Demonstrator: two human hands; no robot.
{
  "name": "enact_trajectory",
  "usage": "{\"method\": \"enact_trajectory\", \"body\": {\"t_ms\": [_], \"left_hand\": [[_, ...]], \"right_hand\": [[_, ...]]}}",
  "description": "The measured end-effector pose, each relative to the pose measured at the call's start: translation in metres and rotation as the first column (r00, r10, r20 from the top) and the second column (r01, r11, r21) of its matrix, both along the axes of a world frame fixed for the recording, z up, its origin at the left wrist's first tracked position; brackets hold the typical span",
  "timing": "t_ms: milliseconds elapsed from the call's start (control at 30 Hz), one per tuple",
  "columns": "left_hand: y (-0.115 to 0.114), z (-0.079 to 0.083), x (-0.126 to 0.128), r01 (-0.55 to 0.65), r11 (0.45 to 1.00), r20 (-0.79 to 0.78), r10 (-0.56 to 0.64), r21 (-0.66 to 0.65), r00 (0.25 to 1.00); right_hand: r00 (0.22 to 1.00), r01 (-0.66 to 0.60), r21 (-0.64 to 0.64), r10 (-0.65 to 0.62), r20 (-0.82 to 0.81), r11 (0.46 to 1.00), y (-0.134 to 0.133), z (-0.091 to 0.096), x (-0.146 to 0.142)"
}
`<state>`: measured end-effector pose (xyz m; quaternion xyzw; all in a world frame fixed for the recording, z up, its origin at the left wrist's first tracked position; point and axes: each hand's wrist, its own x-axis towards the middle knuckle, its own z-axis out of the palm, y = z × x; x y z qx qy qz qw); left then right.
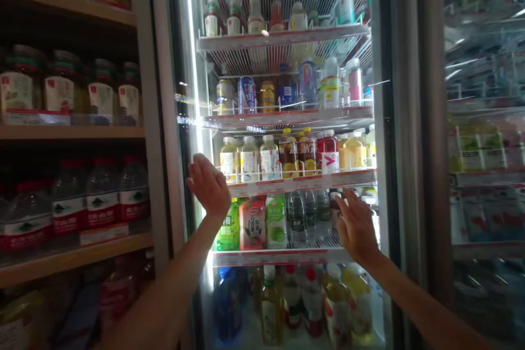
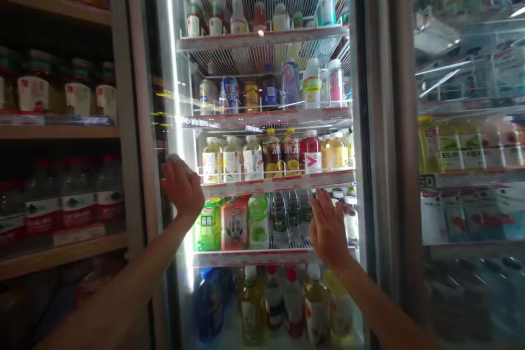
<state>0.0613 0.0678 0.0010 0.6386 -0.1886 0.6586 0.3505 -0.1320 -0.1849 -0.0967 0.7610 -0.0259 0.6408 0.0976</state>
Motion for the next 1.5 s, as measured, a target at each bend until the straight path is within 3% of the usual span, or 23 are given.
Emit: {"method": "enact_trajectory", "body": {"t_ms": [33,100,167,267,333,367,433,533,567,667,733,800,900,933,967,1033,1100,1133,1267,1300,1367,1433,1500], "left_hand": [[-0.013,0.003,-0.006,0.026,0.992,0.054,-0.033,0.122,0.998],[-0.034,0.01,-0.019,0.05,0.899,0.16,-0.131,0.436,0.978],[-0.042,0.021,-0.025,0.063,0.853,0.175,-0.177,0.518,0.969],[-0.04,0.043,-0.024,0.099,0.993,0.034,-0.101,0.057,0.994],[-0.051,0.051,-0.027,0.091,0.991,-0.03,-0.095,-0.098,0.995],[-0.062,0.051,-0.033,0.1,0.994,-0.014,-0.1,-0.033,0.995],[-0.092,0.048,-0.049,0.112,0.946,0.094,-0.147,0.303,0.985],[-0.122,0.047,-0.071,0.038,0.727,0.242,-0.277,0.685,0.93],[-0.123,0.051,-0.074,0.032,0.726,0.262,-0.288,0.687,0.921],[-0.115,0.068,-0.071,0.124,0.936,0.203,-0.198,0.329,0.959],[-0.118,0.069,-0.071,0.159,0.97,0.142,-0.187,0.184,0.972],[-0.132,0.058,-0.078,0.163,0.897,0.199,-0.263,0.41,0.944],[-0.156,0.039,-0.092,0.009,0.588,0.314,-0.444,0.808,0.839],[-0.161,0.037,-0.094,-0.012,0.572,0.326,-0.449,0.82,0.832],[-0.165,0.038,-0.095,0.009,0.63,0.326,-0.414,0.777,0.85],[-0.17,0.044,-0.097,0.095,0.825,0.272,-0.289,0.557,0.918],[-0.178,0.043,-0.101,0.103,0.886,0.24,-0.233,0.452,0.942],[-0.184,0.038,-0.105,0.075,0.855,0.279,-0.249,0.514,0.927],[-0.213,0.012,-0.125,-0.177,0.505,0.449,-0.491,0.845,0.746],[-0.219,0.012,-0.129,-0.198,0.469,0.447,-0.51,0.861,0.735],[-0.227,0.023,-0.134,-0.14,0.524,0.408,-0.439,0.84,0.8],[-0.232,0.035,-0.137,-0.044,0.653,0.323,-0.314,0.756,0.893],[-0.237,0.035,-0.14,-0.038,0.646,0.303,-0.304,0.762,0.903]], "right_hand": [[1.0,0.005,-0.001,-0.005,0.001,1.0,-0.003,0.002,-0.001],[1.0,0.02,0.006,-0.02,0.005,1.0,-0.01,0.008,-0.004],[0.999,0.044,0.038,-0.045,0.03,0.998,-0.022,0.014,-0.009],[0.993,0.065,0.106,-0.075,0.094,0.992,-0.045,0.021,-0.02],[0.992,0.053,0.131,-0.068,0.11,0.99,-0.056,0.022,-0.026],[0.992,0.043,0.133,-0.058,0.108,0.99,-0.058,0.021,-0.028],[0.995,0.032,0.123,-0.044,0.091,0.992,-0.058,0.018,-0.03],[0.996,0.042,0.124,-0.051,0.07,0.991,-0.056,0.014,-0.034],[0.996,0.051,0.138,-0.061,0.068,0.989,-0.058,0.013,-0.036],[0.996,0.052,0.172,-0.064,0.066,0.984,-0.065,0.012,-0.043],[0.997,0.04,0.182,-0.051,0.051,0.982,-0.069,0.011,-0.046],[0.998,0.038,0.204,-0.047,0.04,0.978,-0.07,0.01,-0.046],[0.997,0.04,0.226,-0.054,0.057,0.973,-0.071,0.009,-0.044],[0.997,0.03,0.222,-0.046,0.066,0.975,-0.073,0.008,-0.044],[0.996,0.017,0.216,-0.035,0.079,0.976,-0.075,0.007,-0.044],[0.994,-0.015,0.206,-0.007,0.106,0.979,-0.079,0.006,-0.044],[0.992,-0.048,0.198,0.024,0.121,0.979,-0.081,0.006,-0.046],[0.992,-0.062,0.197,0.038,0.123,0.978,-0.08,0.006,-0.047],[0.986,-0.103,0.207,0.074,0.147,0.973,-0.076,0.01,-0.059],[0.986,-0.103,0.208,0.072,0.149,0.973,-0.076,0.011,-0.064],[0.986,-0.092,0.206,0.059,0.157,0.974,-0.077,0.012,-0.072],[0.984,-0.079,0.202,0.044,0.171,0.976,-0.078,0.012,-0.077],[0.982,-0.079,0.204,0.042,0.183,0.976,-0.08,0.009,-0.081]]}}
